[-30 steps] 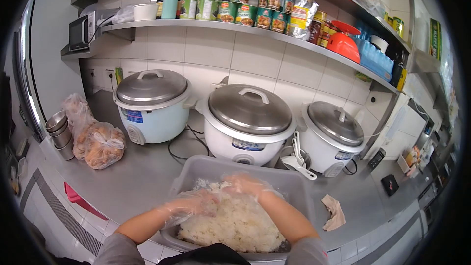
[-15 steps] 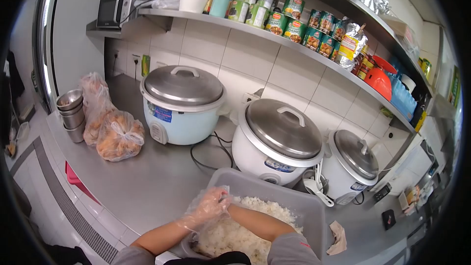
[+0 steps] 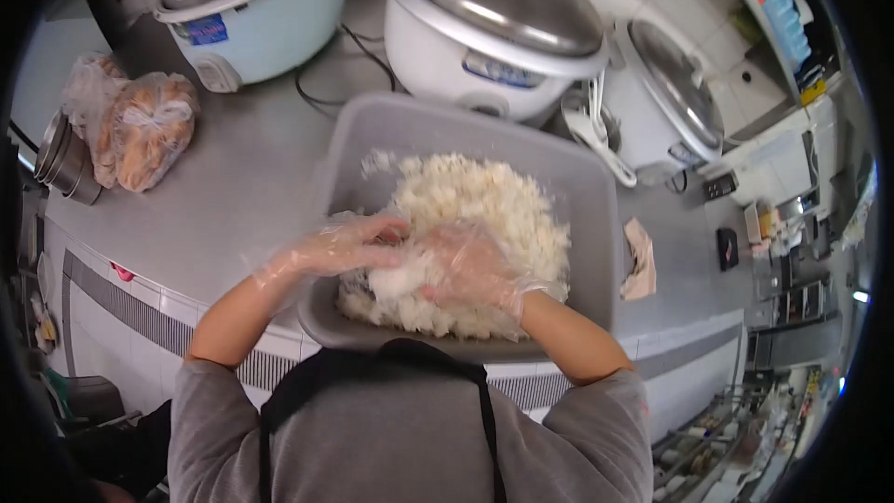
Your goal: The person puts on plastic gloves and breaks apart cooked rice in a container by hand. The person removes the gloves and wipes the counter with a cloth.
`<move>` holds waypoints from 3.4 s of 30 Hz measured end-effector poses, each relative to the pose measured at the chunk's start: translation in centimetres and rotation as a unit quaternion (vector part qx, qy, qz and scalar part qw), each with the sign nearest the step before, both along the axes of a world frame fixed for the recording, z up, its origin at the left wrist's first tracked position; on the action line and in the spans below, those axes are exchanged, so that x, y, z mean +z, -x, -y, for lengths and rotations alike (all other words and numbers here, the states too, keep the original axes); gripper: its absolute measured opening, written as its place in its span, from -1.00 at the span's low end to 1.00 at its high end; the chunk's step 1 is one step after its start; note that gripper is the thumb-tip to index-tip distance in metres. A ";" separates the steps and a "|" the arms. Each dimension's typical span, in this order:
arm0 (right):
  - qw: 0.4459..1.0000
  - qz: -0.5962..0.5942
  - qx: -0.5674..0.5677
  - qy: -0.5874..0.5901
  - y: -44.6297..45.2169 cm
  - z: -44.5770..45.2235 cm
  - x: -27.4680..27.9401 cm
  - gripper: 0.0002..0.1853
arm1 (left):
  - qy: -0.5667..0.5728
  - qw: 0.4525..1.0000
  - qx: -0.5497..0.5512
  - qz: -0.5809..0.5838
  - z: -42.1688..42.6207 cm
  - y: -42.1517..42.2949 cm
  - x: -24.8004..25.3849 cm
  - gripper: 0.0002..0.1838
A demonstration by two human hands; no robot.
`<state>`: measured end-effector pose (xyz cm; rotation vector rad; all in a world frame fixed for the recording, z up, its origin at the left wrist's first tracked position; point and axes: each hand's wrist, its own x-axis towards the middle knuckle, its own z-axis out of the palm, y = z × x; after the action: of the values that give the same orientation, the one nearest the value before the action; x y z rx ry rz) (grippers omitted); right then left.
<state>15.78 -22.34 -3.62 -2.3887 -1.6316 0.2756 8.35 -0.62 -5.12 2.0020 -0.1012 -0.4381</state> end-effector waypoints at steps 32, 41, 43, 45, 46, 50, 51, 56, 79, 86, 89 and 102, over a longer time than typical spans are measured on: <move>0.887 -0.052 -0.442 0.123 -5.6 12.3 -5.7 -0.65 | 0.062 0.969 -0.119 0.209 12.8 -16.2 -13.0 -0.43; 0.884 -0.101 -0.444 0.102 -6.9 12.9 -5.3 -0.48 | -0.246 0.903 -0.158 0.315 9.4 -13.3 -7.1 -0.60; 0.804 -0.317 -0.483 -0.141 -5.3 13.5 -2.8 -0.39 | -0.262 0.925 -0.127 0.244 9.1 -12.1 -4.0 -0.55; 0.874 -0.224 -0.413 -0.122 -5.0 14.3 -2.8 -0.35 | -0.233 0.953 -0.099 0.166 8.4 -11.1 -1.4 -0.47; 0.903 -0.182 -0.373 -0.113 -4.8 14.3 -3.1 -0.32 | -0.220 0.958 -0.108 0.149 7.5 -10.7 -1.2 -0.43; 0.989 -0.010 -0.121 0.081 -1.2 9.7 1.7 -0.27 | -0.195 0.963 -0.186 -0.008 7.2 -6.2 3.5 -0.31; 0.988 0.048 -0.082 0.122 -0.6 8.8 1.1 -0.27 | -0.251 0.946 -0.203 0.019 7.9 -5.0 3.4 -0.17; 0.949 0.107 -0.047 0.292 -2.8 4.4 -3.3 -0.15 | -0.350 0.918 -0.164 0.090 10.2 -3.5 -4.3 0.27; 0.911 -0.136 -0.290 -0.259 -6.5 8.7 -4.0 -0.55 | -0.246 0.955 0.053 0.159 6.5 -7.1 -1.6 -0.52; 0.830 -0.292 -0.401 -0.254 -5.7 8.1 -1.7 -0.32 | -0.219 0.974 0.028 0.059 7.3 -6.1 1.4 -0.16; 0.895 -0.195 -0.401 -0.011 -5.9 9.9 -1.8 -0.15 | -0.224 0.974 -0.034 0.001 6.8 -5.8 2.4 0.06; 0.919 -0.298 -0.224 0.129 0.8 4.1 -0.8 0.22 | -0.011 0.988 0.098 -0.115 8.5 -1.3 -7.3 0.20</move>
<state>14.97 -26.49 -4.39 -2.4227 -0.7928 1.0554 9.69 -9.09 -12.42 1.9448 0.2435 -0.5401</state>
